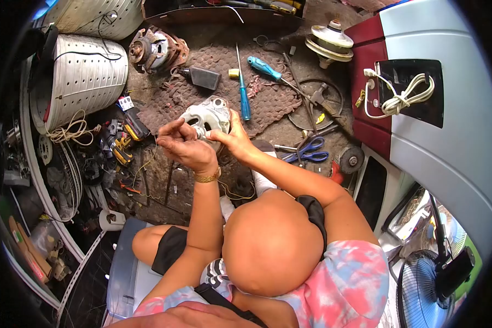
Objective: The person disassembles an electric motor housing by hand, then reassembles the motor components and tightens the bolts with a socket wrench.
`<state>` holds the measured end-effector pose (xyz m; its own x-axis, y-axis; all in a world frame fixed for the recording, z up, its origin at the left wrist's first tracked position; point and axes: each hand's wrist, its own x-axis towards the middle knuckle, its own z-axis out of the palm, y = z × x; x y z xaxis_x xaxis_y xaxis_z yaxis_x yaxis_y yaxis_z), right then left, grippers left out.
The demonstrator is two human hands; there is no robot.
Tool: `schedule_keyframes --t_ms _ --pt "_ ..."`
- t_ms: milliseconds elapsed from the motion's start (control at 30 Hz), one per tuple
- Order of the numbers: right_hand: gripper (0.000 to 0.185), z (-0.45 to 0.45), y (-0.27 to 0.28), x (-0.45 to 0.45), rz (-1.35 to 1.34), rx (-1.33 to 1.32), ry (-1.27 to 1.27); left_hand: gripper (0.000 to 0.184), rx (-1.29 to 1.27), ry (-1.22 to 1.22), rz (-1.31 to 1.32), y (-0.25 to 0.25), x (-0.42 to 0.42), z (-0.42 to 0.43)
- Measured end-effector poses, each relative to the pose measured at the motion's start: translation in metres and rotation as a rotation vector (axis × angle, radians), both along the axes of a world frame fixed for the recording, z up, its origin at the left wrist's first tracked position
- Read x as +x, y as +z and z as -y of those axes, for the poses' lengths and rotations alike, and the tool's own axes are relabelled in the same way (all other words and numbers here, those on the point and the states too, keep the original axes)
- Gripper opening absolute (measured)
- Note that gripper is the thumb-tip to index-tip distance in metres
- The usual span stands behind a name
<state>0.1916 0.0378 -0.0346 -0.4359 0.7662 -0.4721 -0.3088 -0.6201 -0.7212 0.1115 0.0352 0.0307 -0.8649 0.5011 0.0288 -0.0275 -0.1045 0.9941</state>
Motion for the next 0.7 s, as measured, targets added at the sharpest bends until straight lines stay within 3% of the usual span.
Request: schedule_keyframes --t_ms 133,267,333,500,533,633,667,700 --pt "0.082 -0.016 0.005 0.007 0.165 0.295 0.127 0.050 0.273 -0.421 0.204 0.000 -0.027 0.016" --pt "0.081 -0.026 0.009 0.015 0.028 0.061 0.244 0.051 0.206 -0.872 0.162 0.008 -0.049 0.010" --pt "0.080 -0.021 0.007 0.013 -0.016 -0.082 0.224 0.051 0.144 -0.936 0.189 0.005 -0.058 0.003" --pt "0.080 0.000 -0.029 -0.001 0.051 -0.058 0.073 0.050 0.022 -1.012 0.202 -0.015 -0.070 0.009" --pt "0.081 0.003 -0.028 -0.002 0.068 -0.078 0.050 0.040 0.039 -1.069 0.301 -0.021 -0.076 0.012" --pt "0.077 0.012 -0.042 -0.015 0.210 -0.004 -0.026 0.038 -0.053 -0.741 -0.143 -0.027 -0.058 0.022" --pt "0.076 0.018 -0.051 -0.021 0.135 -0.096 -0.100 0.057 -0.140 -0.608 -0.316 -0.037 -0.057 0.033" --pt "0.074 0.022 -0.052 -0.026 0.058 -0.194 -0.173 0.064 -0.302 -0.343 -0.473 -0.054 -0.051 0.051"
